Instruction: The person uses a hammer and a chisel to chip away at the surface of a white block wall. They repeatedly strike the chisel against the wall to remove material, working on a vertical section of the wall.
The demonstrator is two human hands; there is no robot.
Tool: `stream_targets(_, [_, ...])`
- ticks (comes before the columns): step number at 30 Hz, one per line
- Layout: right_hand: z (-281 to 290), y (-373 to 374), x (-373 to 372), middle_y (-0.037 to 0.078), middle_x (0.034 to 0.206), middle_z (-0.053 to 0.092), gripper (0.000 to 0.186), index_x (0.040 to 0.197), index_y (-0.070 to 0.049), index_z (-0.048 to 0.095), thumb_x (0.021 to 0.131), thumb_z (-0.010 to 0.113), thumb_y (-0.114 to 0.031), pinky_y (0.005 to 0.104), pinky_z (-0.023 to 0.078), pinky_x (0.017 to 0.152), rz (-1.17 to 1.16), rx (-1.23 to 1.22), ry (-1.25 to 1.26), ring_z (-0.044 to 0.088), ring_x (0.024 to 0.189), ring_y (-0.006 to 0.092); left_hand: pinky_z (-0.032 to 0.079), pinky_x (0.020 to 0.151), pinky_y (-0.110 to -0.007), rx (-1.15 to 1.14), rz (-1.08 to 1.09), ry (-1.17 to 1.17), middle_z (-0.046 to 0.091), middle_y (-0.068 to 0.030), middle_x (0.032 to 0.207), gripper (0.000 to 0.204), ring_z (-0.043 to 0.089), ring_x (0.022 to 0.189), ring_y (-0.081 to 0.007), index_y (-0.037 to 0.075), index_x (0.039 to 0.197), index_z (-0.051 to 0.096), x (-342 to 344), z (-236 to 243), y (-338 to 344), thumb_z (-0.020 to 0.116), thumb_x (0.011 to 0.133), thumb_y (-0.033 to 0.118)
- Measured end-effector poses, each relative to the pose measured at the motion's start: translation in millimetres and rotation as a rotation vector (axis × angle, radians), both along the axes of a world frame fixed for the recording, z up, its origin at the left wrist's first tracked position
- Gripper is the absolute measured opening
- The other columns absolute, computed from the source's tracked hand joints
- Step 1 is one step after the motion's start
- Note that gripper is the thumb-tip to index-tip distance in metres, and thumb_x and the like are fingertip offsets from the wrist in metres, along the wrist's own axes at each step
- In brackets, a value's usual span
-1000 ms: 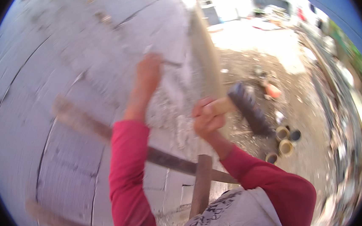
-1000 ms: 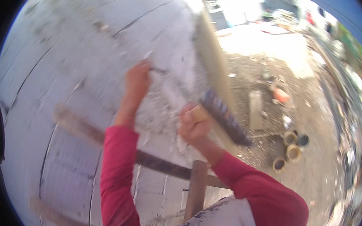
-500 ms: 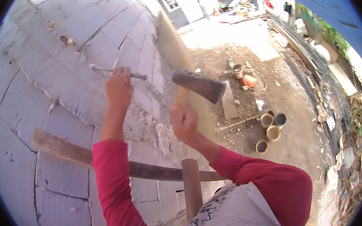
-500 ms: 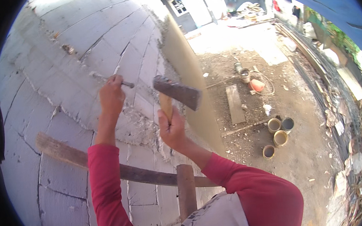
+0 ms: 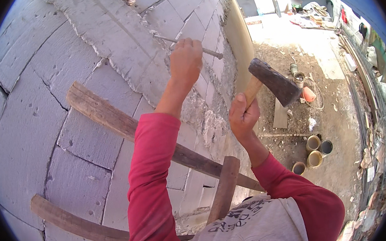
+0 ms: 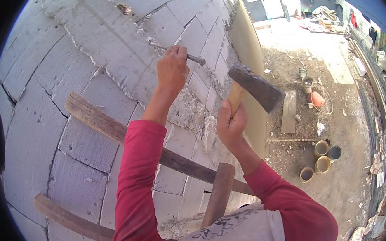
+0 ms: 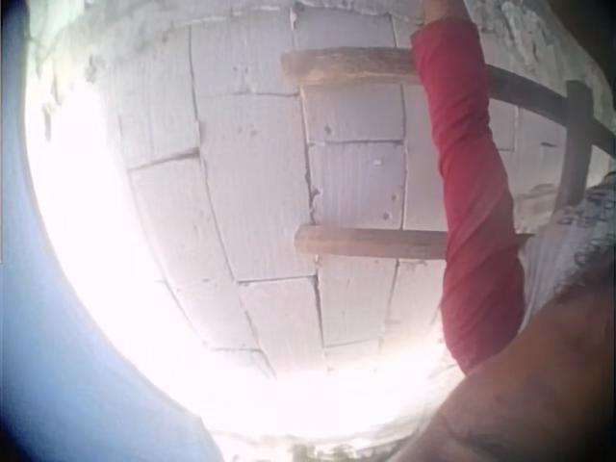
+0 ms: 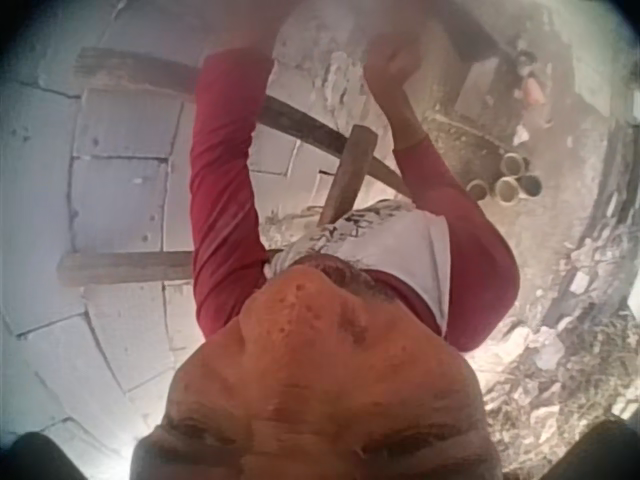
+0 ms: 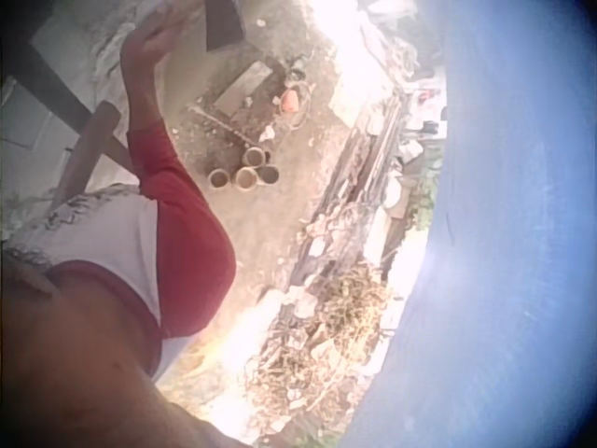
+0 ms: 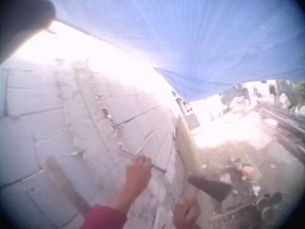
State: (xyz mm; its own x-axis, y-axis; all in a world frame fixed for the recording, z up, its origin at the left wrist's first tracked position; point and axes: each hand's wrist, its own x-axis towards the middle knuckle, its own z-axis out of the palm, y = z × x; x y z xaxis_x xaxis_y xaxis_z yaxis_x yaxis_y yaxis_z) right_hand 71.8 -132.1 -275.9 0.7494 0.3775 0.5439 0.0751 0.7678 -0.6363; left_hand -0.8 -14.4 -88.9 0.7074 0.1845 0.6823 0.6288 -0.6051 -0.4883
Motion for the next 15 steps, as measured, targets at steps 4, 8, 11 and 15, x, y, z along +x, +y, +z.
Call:
stream_targets(4, [10.9,-5.8,-6.0,-0.001,0.061,0.050,0.020,0.093,0.001,0.054,0.103,0.054,-0.016,0.0264,0.038,0.048,0.099,0.020,0.051,0.047,0.051,0.0064,0.055,0.085,-0.043,-0.026,0.018,-0.001,0.063,-0.0168,0.094,0.021,0.063,0.103,-0.0368,0.001,0.090,0.058,-1.9,1.0,0.1,0.068,0.072,0.001])
stream_targets(8, [20.9,-0.3,-5.0,-0.002,0.055,0.045,0.031,0.080,-0.004,0.047,0.107,0.047,-0.019,0.0234,0.034,0.041,-0.025,0.108,-0.021,0.043,0.044,0.0054,0.056,0.083,-0.045,-0.065,0.037,-0.036,0.063,-0.0170,0.096,0.022,0.063,0.105,-0.0372,0.001,0.092,0.058,0.3,2.7,0.2,0.068,0.072,0.001])
stream_targets(11, [23.7,11.0,-10.7,-0.002,0.056,0.046,0.031,0.078,-0.004,0.048,0.106,0.048,-0.018,0.0245,0.033,0.041,-0.053,0.208,0.025,0.044,0.046,0.0064,0.056,0.084,-0.045,-0.063,0.021,-0.046,0.063,-0.0167,0.096,0.022,0.064,0.105,-0.0373,0.002,0.091,0.058,1.3,4.5,-1.9,0.068,0.072,0.001])
stream_targets(15, [25.2,27.7,-14.8,-0.001,0.058,0.045,0.029,0.078,-0.004,0.049,0.105,0.048,-0.015,0.0263,0.033,0.042,-0.038,-0.023,-0.207,0.044,0.050,0.0082,0.056,0.080,-0.045,-0.044,0.000,-0.071,0.064,-0.0153,0.095,0.021,0.064,0.103,-0.0370,0.003,0.089,0.057,-4.3,5.8,3.5,0.068,0.072,0.002])
